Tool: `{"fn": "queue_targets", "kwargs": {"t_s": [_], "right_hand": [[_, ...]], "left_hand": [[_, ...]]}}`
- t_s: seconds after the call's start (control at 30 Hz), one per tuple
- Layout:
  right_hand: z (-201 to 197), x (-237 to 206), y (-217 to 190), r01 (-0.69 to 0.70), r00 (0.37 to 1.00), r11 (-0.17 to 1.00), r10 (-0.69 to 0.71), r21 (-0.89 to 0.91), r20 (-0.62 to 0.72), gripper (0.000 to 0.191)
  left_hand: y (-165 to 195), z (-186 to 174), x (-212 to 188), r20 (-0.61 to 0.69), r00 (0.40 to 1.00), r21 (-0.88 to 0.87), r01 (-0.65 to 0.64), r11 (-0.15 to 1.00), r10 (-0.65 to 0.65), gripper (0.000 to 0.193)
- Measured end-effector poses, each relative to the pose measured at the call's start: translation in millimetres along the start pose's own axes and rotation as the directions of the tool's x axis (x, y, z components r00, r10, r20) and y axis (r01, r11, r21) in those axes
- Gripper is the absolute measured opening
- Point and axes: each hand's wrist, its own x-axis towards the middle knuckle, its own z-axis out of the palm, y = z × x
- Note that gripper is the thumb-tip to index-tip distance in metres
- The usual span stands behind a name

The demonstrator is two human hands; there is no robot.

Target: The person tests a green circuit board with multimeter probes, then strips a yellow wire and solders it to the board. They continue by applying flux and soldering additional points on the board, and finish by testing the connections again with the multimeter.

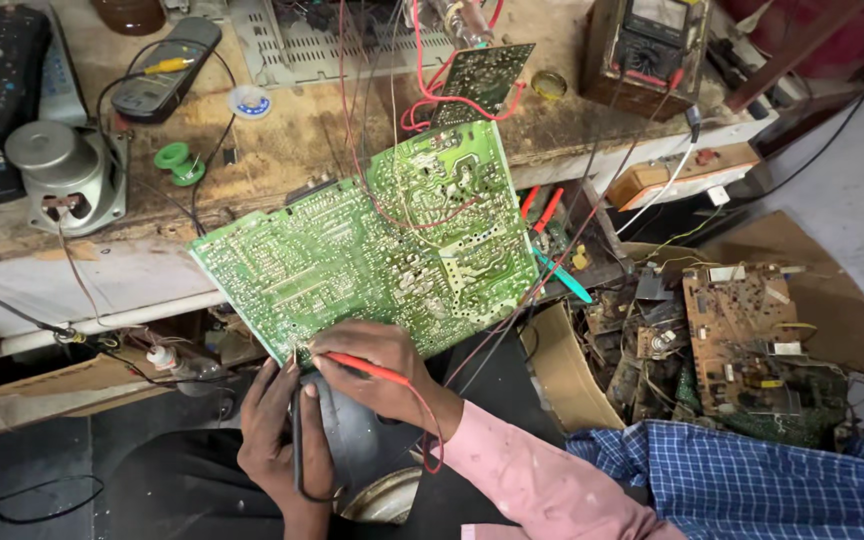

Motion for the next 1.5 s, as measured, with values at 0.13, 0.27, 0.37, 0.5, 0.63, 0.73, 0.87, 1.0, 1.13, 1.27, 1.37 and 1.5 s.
{"fn": "queue_targets", "kwargs": {"t_s": [0.13,0.27,0.37,0.5,0.63,0.73,0.87,1.0,1.13,1.27,1.37,1.5], "right_hand": [[1.8,5.0,-2.1,0.027,1.0,1.0,-0.027,-0.002,-0.009,0.013],[-0.5,8.9,-3.8,-0.014,1.0,0.998,0.015,-0.059,0.025,0.014],[-6.0,-7.4,-4.7,0.027,0.999,0.994,-0.023,-0.102,0.037,0.016],[4.8,-3.4,2.6,-0.074,0.997,0.994,0.077,-0.078,0.033,0.013],[6.0,5.5,0.4,-0.039,0.999,0.995,0.041,-0.087,0.018,0.014],[7.6,10.1,2.4,-0.056,0.998,0.994,0.059,-0.091,0.023,0.013],[8.0,9.0,2.6,-0.024,0.999,0.994,0.027,-0.109,0.025,0.013],[8.1,6.6,3.4,-0.005,0.999,0.995,0.009,-0.102,0.031,0.012],[9.5,5.5,4.8,-0.023,1.0,0.994,0.025,-0.104,0.016,0.013],[10.4,4.9,5.9,-0.032,0.999,0.996,0.034,-0.088,0.015,0.013],[9.6,1.7,4.5,-0.035,0.999,0.993,0.037,-0.112,0.017,0.014],[9.0,-0.5,3.1,-0.033,0.999,0.993,0.035,-0.114,0.011,0.014]], "left_hand": [[-1.0,-1.4,2.9,-0.002,1.0,0.008,0.001,1.0,-0.001,0.023],[-3.1,0.1,8.4,-0.011,0.999,0.034,0.039,0.999,-0.039,0.024],[-2.9,-1.2,-8.9,-0.014,0.998,0.097,0.063,0.993,-0.062,0.022],[-15.3,-2.6,-5.5,-0.004,0.999,0.03,0.033,0.999,-0.033,0.022],[-16.0,-2.5,5.4,0.005,1.0,-0.022,0.021,1.0,-0.021,0.024],[-19.4,-0.6,9.8,0.006,1.0,-0.05,0.015,0.999,-0.015,0.025],[-20.8,0.6,6.6,-0.02,0.999,-0.088,0.038,0.995,-0.04,0.025],[-22.1,0.7,4.5,-0.028,0.998,-0.114,0.054,0.992,-0.057,0.026],[-22.8,0.2,5.5,-0.019,0.998,-0.127,0.063,0.99,-0.066,0.026],[-21.2,-0.7,5.3,-0.005,0.997,-0.124,0.073,0.99,-0.074,0.026],[-19.3,-1.3,3.5,-0.008,0.997,-0.134,0.075,0.988,-0.077,0.027],[-18.5,-0.6,2.7,-0.013,0.997,-0.136,0.068,0.988,-0.07,0.028]]}}
